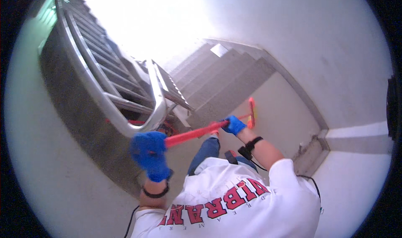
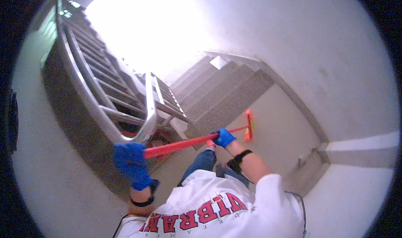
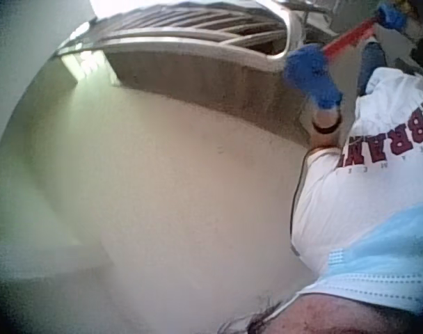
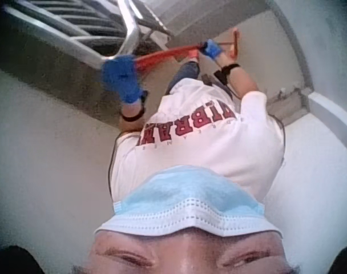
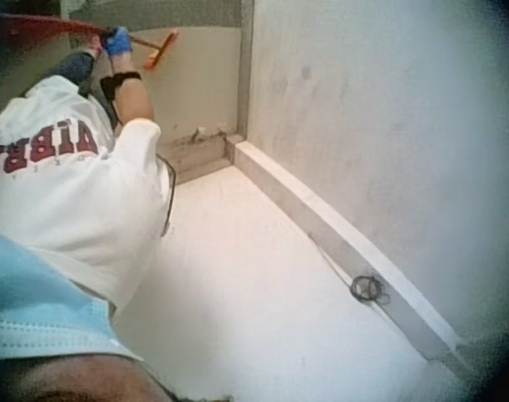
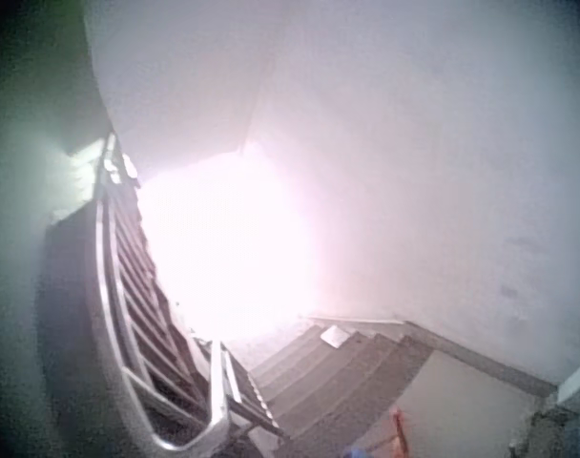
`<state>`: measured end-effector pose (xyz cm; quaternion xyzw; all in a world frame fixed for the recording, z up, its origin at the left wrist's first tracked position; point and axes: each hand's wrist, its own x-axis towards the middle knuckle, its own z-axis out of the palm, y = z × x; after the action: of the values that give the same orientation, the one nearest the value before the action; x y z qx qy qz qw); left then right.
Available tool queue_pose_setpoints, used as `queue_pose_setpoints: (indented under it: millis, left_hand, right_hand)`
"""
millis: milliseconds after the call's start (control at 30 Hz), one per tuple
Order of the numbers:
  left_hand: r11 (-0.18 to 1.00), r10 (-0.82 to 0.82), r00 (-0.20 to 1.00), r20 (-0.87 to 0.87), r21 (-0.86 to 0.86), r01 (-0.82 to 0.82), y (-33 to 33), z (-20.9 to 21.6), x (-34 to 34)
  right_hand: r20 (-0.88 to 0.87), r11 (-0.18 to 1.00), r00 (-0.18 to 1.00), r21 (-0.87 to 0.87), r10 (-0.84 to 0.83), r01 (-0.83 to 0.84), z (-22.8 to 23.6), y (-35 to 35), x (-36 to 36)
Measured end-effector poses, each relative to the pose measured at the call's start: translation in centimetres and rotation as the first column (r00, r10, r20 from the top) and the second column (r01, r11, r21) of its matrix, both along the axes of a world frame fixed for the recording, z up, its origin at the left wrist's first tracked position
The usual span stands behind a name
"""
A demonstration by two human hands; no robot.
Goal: The recorder is sweeping concrete stairs with a broom and collecting debris in a dustpan.
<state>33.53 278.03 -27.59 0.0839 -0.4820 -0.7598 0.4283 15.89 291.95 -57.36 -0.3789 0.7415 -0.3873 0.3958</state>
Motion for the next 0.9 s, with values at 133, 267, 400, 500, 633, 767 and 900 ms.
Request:
queue_pose_setpoints:
  millis: [133,267,400,500,633,767,900]
  left_hand:
    - [0.964,0.198,0.973,0.119,-0.202,-0.171,-4.7,5.2,-3.2]
    - [0.732,-0.057,0.984,0.166,-0.663,0.154,-7.8,9.7,-9.7]
    - [0.656,0.076,0.958,0.277,-0.737,0.161,-10.3,7.4,-16.3]
    - [0.740,0.015,0.972,0.236,-0.657,0.147,-12.8,6.2,-18.0]
    - [0.899,-0.220,0.948,0.228,-0.330,0.288,-14.2,-1.2,-20.2]
    - [0.920,-0.365,0.900,0.240,-0.058,0.389,-12.1,-6.3,-23.0]
    - [0.909,-0.151,0.951,0.269,-0.340,0.240,-14.3,-2.4,-26.0]
  right_hand:
    - [0.646,0.793,0.581,0.065,-0.496,0.605,-4.2,-8.6,0.1]
    - [0.999,0.817,0.048,-0.009,-0.023,0.577,-4.4,-19.7,-2.1]
    - [0.056,0.922,0.987,-0.354,-0.148,0.158,-3.3,-22.5,-6.6]
    - [-0.057,0.925,0.981,-0.347,-0.186,0.155,-5.6,-20.3,-10.3]
    - [0.174,0.930,0.937,-0.161,-0.302,0.330,-7.2,-9.9,-15.7]
    - [-0.061,0.898,0.899,0.040,-0.435,0.437,-8.1,-4.9,-18.8]
    - [0.344,0.758,0.730,-0.074,-0.591,0.648,-5.3,-5.3,-20.9]
